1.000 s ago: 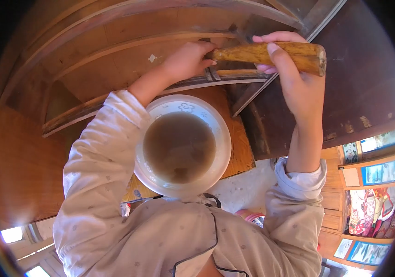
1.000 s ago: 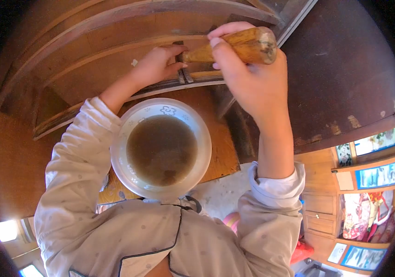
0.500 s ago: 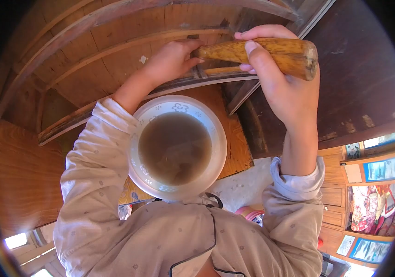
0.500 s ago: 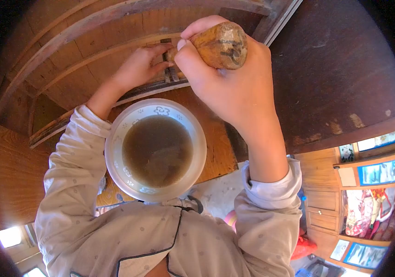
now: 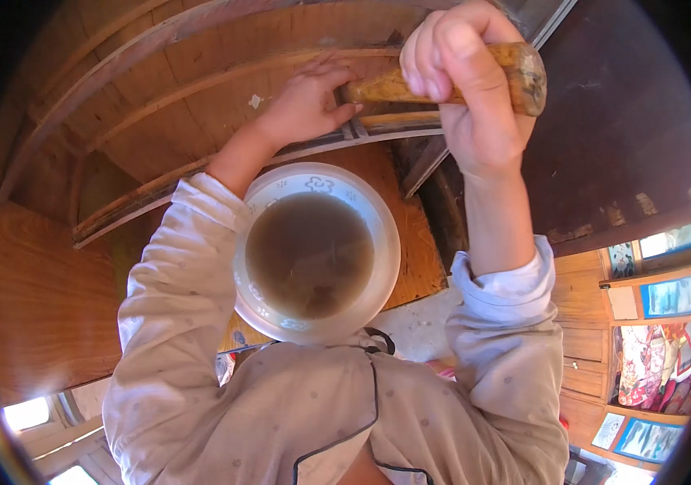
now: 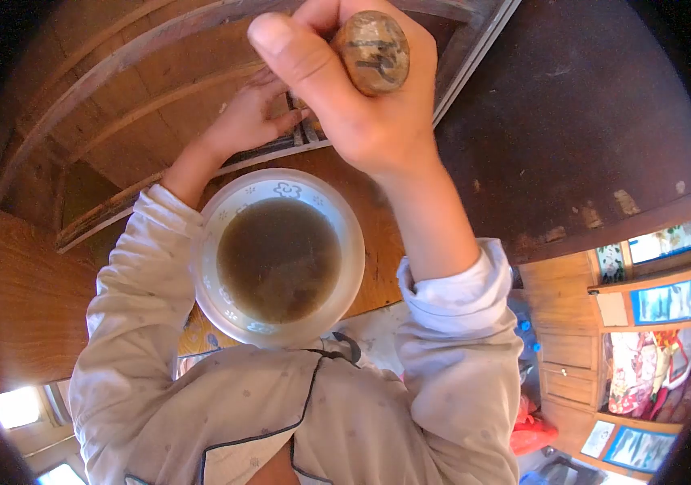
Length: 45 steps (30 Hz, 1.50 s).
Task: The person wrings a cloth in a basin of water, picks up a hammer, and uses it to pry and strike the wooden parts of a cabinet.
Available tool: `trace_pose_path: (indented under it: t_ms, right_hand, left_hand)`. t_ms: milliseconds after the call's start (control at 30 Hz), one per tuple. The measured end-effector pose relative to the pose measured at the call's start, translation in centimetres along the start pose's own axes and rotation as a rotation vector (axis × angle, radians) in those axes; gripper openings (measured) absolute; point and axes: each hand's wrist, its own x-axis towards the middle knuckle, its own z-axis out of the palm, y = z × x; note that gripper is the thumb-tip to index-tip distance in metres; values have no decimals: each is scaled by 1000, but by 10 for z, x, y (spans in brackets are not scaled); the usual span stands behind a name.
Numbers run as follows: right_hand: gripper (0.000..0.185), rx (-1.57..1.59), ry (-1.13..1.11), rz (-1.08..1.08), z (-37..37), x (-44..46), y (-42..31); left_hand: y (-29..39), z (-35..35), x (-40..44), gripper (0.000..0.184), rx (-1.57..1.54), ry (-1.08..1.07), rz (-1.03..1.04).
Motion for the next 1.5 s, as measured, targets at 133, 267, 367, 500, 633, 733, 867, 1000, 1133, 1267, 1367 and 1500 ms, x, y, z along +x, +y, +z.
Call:
trace_pose_path:
  t_ms: [133,267,367,500,633,733,867,1000,1133,1267,1367,1500]
  right_hand:
    - [18,-39,42,14,3,-16,-13]
    - [21,-98,106,12,9,-33,-20]
    - [22,-97,124,-41,17,-42,-23]
    - [19,-209,32,-250,22,-78,-25]
    - [19,-245,61,-190,19,-82,-30]
    - [16,-36,183,-40,2,-55,-30]
    - [18,-87,160,60,-4,-16,-17]
    - [17,-79,98,87,-2,-5,-10]
    - [19,-51,106,-33,-3,-4,-10]
    - [19,-14,223,-76,6,-4,-8]
    - [18,122,245,-132,7,-1,3]
    - [20,-61,151,-54,13,3,2]
  left_hand:
    - [1,14,0,57,-108,-2,-180]
    - [0,14,4,66,-83,-6,-200]
    - [1,9,2,68,-62,43,-124]
    - [9,4,3,68,-36,78,-21]
    - [11,1,5,68,-74,64,-18]
    - [1,4,8,76,-54,-5,-85]
    - [-6,1,7,89,-48,-45,-117]
    - [27,-7,-16,97,166,-56,-385]
    - [66,-31,-21,85,153,-542,-612]
    - [39,-5,-43,57,139,-241,-407]
    - [32,-2,-49,50,115,-126,-367]
    - [37,-7,-46,47,107,-174,-431]
